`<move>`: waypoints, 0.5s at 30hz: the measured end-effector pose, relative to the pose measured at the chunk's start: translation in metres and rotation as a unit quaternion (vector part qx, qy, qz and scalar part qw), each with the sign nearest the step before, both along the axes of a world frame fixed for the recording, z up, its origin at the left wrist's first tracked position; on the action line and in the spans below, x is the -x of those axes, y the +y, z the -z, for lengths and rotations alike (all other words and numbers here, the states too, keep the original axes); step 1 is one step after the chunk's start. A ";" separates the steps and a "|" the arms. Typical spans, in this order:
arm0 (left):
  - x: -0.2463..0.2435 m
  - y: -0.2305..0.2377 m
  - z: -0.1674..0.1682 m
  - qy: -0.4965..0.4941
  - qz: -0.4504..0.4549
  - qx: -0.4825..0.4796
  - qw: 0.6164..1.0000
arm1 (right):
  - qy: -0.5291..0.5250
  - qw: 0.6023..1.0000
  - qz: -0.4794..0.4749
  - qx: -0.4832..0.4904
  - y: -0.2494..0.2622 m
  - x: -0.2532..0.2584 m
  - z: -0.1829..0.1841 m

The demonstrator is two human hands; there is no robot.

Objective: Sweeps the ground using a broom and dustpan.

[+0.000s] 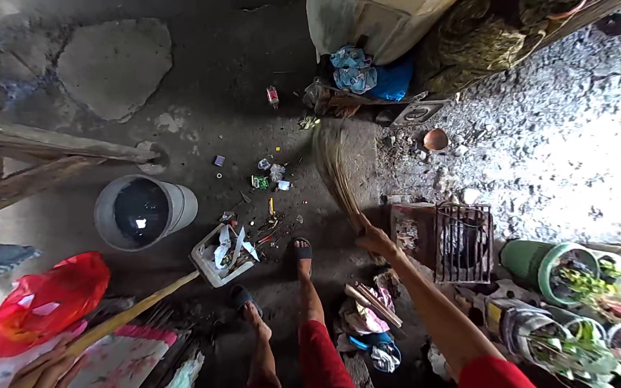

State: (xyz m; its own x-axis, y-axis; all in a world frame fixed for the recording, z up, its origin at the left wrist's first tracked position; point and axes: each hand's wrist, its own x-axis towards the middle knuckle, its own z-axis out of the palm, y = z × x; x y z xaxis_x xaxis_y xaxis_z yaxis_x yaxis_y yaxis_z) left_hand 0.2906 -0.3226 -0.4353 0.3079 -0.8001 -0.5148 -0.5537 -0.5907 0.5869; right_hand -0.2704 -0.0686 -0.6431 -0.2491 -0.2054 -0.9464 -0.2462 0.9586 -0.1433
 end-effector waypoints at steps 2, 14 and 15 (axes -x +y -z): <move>-0.002 0.000 0.001 -0.002 -0.016 0.004 1.000 | -0.005 0.999 -0.042 -0.015 0.028 -0.001 -0.038; 0.006 0.029 0.002 0.041 -0.018 0.083 0.996 | -0.044 0.985 0.063 0.152 -0.072 0.001 -0.161; -0.005 0.033 0.006 0.059 0.002 0.096 0.994 | -0.044 0.978 0.075 0.188 -0.109 -0.004 -0.141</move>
State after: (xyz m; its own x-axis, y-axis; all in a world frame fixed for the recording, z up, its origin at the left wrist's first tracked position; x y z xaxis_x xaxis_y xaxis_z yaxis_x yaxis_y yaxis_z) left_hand 0.2955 -0.2896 -0.4414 0.2517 -0.8883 -0.3842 -0.4765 -0.4593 0.7497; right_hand -0.2664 -0.1771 -0.5022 -0.2249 -0.5113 -0.8295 -0.0785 0.8580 -0.5076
